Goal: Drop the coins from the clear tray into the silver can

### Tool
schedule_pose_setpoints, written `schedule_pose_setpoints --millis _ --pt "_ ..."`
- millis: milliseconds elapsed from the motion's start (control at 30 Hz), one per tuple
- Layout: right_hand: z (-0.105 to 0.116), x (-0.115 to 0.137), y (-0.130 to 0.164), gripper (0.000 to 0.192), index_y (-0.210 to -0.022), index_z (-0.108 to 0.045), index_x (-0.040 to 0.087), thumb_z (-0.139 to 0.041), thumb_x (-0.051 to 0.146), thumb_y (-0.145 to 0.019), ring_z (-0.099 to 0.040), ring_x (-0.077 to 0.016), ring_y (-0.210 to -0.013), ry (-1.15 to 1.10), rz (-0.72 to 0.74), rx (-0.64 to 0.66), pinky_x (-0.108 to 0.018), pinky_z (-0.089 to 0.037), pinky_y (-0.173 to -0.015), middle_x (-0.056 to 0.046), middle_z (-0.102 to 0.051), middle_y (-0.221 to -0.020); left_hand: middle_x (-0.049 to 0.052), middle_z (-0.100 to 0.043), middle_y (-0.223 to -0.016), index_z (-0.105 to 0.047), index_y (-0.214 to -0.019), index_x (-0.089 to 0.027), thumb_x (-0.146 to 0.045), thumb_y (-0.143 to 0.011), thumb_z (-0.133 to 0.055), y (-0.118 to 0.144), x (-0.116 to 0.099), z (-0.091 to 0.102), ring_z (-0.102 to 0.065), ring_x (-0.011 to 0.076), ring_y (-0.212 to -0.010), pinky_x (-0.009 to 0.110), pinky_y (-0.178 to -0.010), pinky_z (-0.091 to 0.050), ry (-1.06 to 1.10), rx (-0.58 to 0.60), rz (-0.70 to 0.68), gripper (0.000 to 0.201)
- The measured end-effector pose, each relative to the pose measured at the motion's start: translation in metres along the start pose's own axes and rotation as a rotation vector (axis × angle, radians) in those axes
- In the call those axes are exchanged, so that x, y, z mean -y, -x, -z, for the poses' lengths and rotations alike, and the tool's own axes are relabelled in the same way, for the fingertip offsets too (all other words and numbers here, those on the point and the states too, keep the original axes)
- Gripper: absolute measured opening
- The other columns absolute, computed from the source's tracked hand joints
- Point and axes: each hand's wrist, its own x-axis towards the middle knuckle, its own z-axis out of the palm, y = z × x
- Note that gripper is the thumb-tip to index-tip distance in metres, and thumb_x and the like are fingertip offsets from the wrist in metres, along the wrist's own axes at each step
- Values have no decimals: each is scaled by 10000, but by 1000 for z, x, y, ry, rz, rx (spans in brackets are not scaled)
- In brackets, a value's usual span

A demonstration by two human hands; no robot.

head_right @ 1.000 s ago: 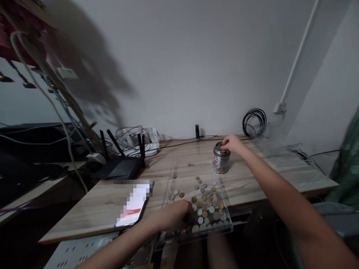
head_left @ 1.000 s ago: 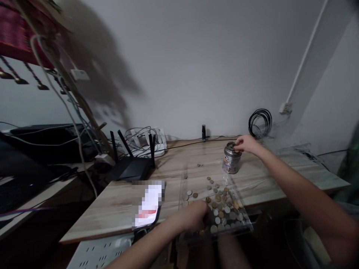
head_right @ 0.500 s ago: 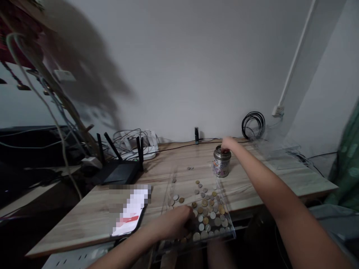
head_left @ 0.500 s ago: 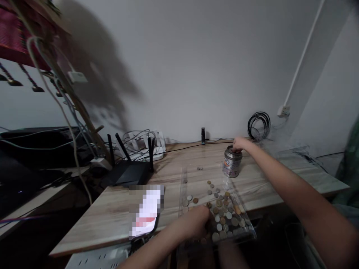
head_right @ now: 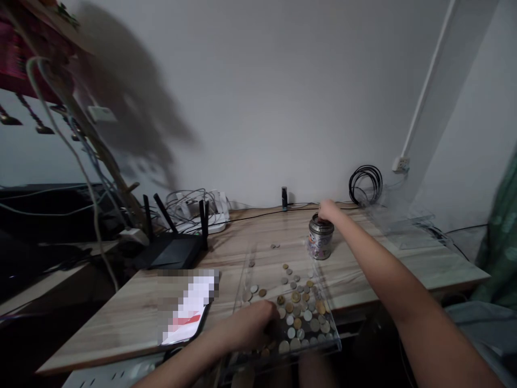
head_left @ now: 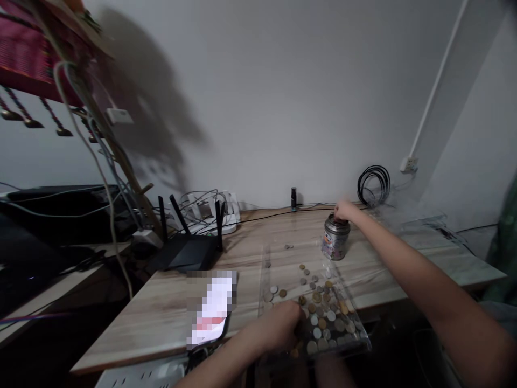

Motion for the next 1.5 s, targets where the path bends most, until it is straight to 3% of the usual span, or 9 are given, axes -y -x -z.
schedule_pose_setpoints --millis 200,533,700,800,900,1000,1133,1300,1500 --pt "-5 3 12 249 -919 -727 179 -619 252 -707 -628 -153 -762 -20 70 -45 -197 -432 -639 -66 -712 -871 68 -680 -729 -700 -773 -169 -129 -580 -558 0 -3 5 -583 166 -620 216 -511 -385 -84 -69 85 243" --pt "1 4 12 218 -862 -737 139 -661 199 -666 -631 -213 -817 38 -22 -53 -237 -447 -666 -126 -706 -849 52 -682 -699 -707 -715 -179 -117 -583 -556 -4 -8 5 -565 155 -613 222 -528 -364 3 -178 135 210" --pt "0 16 35 291 -990 -697 106 -576 190 -740 -614 -245 -907 -4 -34 -197 -277 -441 -723 -181 -671 -1000 34 -642 -615 -680 -653 -141 -269 -636 -615 -30 4 13 -539 128 -562 218 -521 -382 646 -542 161 144" --pt "-20 39 76 278 -1012 -686 173 -512 253 -809 -613 -185 -870 -227 252 -280 -248 -434 -732 -103 -691 -962 12 -599 -569 -659 -691 -124 -414 -594 -691 -41 5 25 -487 83 -457 194 -452 -360 1213 -690 111 308" --pt "-51 61 120 243 -894 -707 166 -557 323 -784 -607 -145 -660 -569 618 -150 -231 -441 -634 -55 -696 -736 24 -613 -603 -650 -703 -109 -401 -514 -774 -47 -2 33 -532 75 -504 167 -469 -383 1512 -783 15 369" --pt "-63 63 134 207 -797 -702 146 -573 301 -754 -580 -133 -579 -698 599 -155 -224 -427 -571 -43 -671 -643 38 -621 -631 -651 -749 -98 -377 -528 -785 -50 -11 35 -574 89 -560 163 -497 -417 1609 -762 -36 380" --pt "-33 27 97 221 -800 -705 134 -534 266 -751 -590 -146 -636 -543 312 -352 -220 -410 -575 -64 -687 -712 92 -658 -900 -622 -1014 -134 -374 -676 -676 -51 -11 31 -624 141 -697 203 -521 -453 1398 -661 4 418" --pt "-3 -20 40 175 -739 -711 138 -568 221 -680 -609 -195 -748 -44 10 -291 -241 -394 -611 -103 -694 -783 94 -665 -906 -675 -897 -141 -261 -739 -572 -44 13 15 -598 198 -843 298 -727 -475 466 -641 84 223" --pt "-14 -3 48 258 -909 -691 153 -545 300 -757 -608 -219 -870 22 -38 -311 -264 -411 -685 -135 -677 -956 119 -625 -1077 -650 -1003 -140 -172 -793 -453 -27 32 0 -552 209 -1033 309 -931 -401 57 -504 64 290"
